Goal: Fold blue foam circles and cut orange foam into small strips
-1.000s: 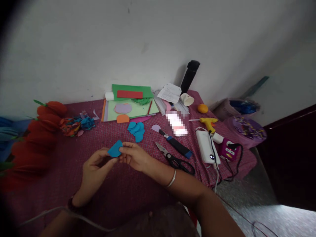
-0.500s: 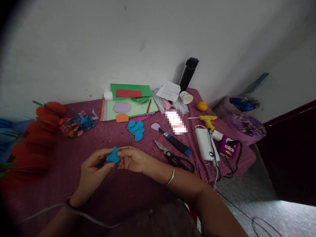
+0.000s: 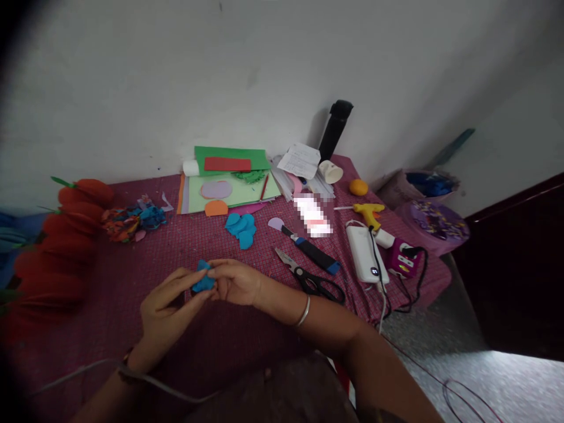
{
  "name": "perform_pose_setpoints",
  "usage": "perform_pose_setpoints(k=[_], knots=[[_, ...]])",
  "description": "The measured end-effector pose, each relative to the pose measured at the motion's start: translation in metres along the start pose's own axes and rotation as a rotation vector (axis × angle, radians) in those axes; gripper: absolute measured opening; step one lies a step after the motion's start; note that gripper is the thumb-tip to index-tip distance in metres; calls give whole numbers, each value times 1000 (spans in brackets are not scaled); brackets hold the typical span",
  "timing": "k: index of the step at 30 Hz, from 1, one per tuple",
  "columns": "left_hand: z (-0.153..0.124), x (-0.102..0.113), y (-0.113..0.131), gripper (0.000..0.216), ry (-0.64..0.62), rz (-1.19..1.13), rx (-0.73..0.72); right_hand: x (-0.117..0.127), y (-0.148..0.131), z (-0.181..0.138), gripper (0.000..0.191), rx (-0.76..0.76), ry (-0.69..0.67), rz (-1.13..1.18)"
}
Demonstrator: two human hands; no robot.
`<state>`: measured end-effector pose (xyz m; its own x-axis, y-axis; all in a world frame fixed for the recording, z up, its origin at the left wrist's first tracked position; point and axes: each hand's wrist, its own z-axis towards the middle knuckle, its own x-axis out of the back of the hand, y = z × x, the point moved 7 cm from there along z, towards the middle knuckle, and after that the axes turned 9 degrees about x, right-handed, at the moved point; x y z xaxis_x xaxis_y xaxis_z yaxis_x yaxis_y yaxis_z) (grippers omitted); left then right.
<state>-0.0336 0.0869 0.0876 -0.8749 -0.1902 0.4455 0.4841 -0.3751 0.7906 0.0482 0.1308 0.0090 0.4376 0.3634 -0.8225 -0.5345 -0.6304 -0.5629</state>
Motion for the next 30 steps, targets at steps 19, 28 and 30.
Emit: perform_pose_setpoints(k=[19, 28, 30], knots=[[21, -15, -74, 6, -60, 8, 276, 5, -48, 5, 11, 599, -80, -1699], [20, -29, -99, 7, -89, 53, 313, 21, -41, 16, 12, 536, -50, -1718], [20, -28, -96, 6, -76, 58, 299, 19, -41, 15, 12, 544, -55, -1711]])
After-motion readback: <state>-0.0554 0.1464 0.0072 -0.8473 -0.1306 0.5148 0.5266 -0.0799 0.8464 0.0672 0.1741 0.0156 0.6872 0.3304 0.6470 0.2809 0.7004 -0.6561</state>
